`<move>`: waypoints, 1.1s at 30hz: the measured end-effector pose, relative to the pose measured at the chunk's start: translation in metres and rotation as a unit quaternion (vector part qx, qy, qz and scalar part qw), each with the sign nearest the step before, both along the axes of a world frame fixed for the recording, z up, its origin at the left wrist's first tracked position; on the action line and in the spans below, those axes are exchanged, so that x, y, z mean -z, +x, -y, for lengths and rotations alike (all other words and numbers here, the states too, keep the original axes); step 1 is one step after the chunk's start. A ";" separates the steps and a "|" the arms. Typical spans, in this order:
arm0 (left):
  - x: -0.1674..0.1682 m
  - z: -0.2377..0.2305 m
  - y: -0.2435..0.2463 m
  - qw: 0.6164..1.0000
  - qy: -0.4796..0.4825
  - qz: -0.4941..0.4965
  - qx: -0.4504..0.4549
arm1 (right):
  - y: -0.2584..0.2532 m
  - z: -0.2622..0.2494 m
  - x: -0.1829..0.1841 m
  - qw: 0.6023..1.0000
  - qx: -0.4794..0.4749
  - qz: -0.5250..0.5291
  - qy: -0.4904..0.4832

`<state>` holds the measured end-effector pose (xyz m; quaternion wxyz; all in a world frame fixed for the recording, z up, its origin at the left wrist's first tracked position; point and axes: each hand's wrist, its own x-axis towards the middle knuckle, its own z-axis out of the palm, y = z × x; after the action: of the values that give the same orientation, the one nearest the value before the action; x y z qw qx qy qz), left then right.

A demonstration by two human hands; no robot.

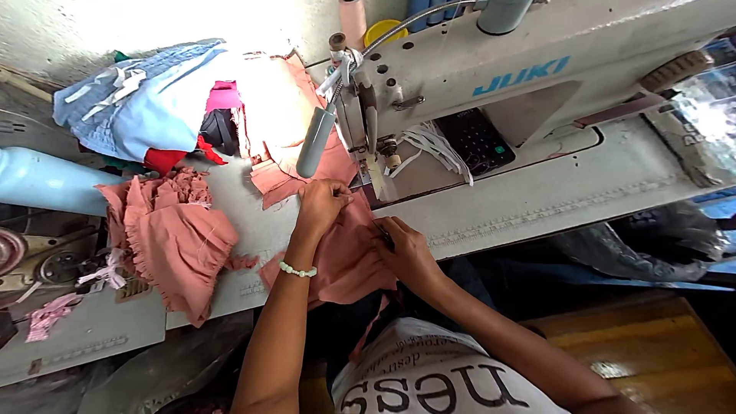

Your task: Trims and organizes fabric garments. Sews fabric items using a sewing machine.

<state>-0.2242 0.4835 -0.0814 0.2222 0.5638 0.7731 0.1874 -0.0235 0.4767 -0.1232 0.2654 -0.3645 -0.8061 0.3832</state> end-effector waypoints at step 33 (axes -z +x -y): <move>0.019 0.006 0.042 0.962 0.149 -0.224 -0.036 | -0.003 -0.003 0.003 1.000 -0.008 0.019 0.004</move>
<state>-0.1825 0.4771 -0.1001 -0.0506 0.5902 0.7859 0.1773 -0.0267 0.4801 -0.1265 0.2482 -0.3648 -0.8152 0.3752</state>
